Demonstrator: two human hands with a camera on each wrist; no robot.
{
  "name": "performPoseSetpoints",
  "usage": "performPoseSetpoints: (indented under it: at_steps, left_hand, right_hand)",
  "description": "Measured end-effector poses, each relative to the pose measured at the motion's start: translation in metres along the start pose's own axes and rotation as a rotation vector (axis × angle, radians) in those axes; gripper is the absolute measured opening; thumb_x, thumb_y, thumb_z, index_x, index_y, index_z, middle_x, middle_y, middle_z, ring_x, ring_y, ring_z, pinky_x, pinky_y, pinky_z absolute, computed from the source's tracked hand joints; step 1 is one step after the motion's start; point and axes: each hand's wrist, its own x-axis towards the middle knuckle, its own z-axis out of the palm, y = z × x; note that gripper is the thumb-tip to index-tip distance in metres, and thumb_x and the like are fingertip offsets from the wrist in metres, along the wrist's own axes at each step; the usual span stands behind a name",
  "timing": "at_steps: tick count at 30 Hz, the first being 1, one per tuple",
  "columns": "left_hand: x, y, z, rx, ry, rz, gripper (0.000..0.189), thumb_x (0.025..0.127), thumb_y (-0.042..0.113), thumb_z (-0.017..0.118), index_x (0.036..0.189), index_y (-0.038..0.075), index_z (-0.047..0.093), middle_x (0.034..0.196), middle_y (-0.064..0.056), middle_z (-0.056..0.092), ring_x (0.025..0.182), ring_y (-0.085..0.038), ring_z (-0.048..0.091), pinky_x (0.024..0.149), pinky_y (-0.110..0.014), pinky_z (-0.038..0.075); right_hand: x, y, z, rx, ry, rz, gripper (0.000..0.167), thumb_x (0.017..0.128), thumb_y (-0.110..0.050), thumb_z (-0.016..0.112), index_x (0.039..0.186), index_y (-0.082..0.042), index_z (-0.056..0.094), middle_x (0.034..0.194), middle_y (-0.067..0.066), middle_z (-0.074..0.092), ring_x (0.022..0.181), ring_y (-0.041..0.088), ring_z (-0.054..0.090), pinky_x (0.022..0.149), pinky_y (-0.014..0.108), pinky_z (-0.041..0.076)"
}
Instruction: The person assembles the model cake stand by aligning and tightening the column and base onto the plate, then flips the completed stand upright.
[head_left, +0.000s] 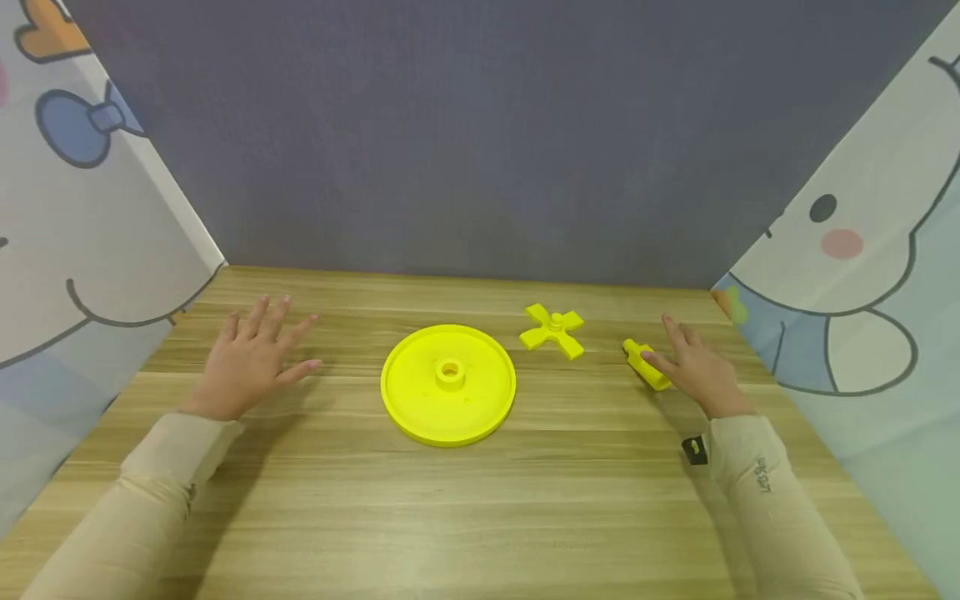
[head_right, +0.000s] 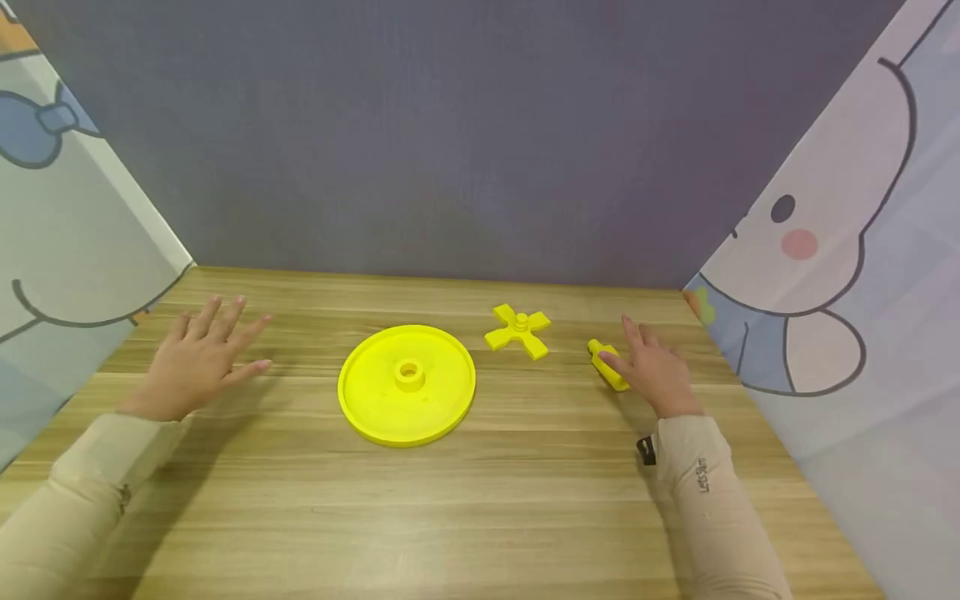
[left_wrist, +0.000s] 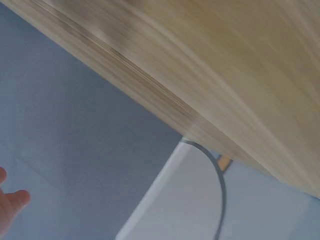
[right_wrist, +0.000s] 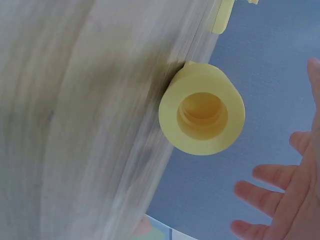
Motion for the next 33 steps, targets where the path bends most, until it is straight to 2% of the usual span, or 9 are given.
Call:
performPoseSetpoints:
  at_steps: [4,12,18,26,33]
  left_hand:
    - [0.003,0.009,0.000,-0.039,-0.039,0.018,0.069,0.093,0.055,0.052,0.145,0.011,0.041,0.149,-0.031,0.027,0.136,-0.052,0.021,0.101,-0.072,0.022]
    - [0.008,0.024,0.003,-0.096,-0.108,0.063,0.067,0.094,0.052,0.053,0.145,0.010,0.041,0.150,-0.030,0.026,0.137,-0.052,0.019,0.102,-0.070,0.022]
    - [0.010,0.033,0.007,-0.116,-0.127,0.093,0.067,0.093,0.048,0.055,0.146,0.009,0.041,0.151,-0.028,0.026,0.137,-0.051,0.019,0.102,-0.070,0.024]
    - [0.013,0.039,0.012,-0.156,-0.139,0.108,0.065,0.096,0.049,0.050,0.146,0.008,0.040,0.151,-0.027,0.027,0.138,-0.050,0.018,0.104,-0.068,0.022]
    - [0.017,0.046,0.015,-0.208,-0.203,0.135,0.066,0.097,0.048,0.049,0.147,0.006,0.038,0.152,-0.023,0.028,0.139,-0.046,0.019,0.105,-0.067,0.022]
  right_hand:
    - [0.001,0.001,0.002,0.070,-0.041,0.015,0.086,0.097,-0.058,0.039,0.151,0.003,0.011,0.144,0.041,0.021,0.120,0.060,0.037,0.085,0.071,0.038]
    - [0.003,0.002,0.007,0.145,-0.058,-0.027,0.083,0.097,-0.048,0.049,0.148,0.009,0.016,0.144,0.041,0.023,0.126,0.059,0.029,0.099,0.068,0.027]
    - [0.004,0.004,0.013,0.136,-0.044,-0.033,0.077,0.096,-0.037,0.057,0.145,0.011,0.023,0.140,0.041,0.031,0.122,0.058,0.035,0.097,0.067,0.032]
    - [0.004,0.003,0.014,0.211,-0.075,-0.021,0.079,0.093,-0.031,0.062,0.144,0.014,0.024,0.133,0.043,0.037,0.119,0.059,0.039,0.096,0.066,0.034]
    - [0.006,0.008,0.017,0.236,-0.081,-0.010,0.077,0.089,-0.026,0.064,0.143,0.014,0.026,0.129,0.042,0.042,0.114,0.056,0.046,0.094,0.064,0.037]
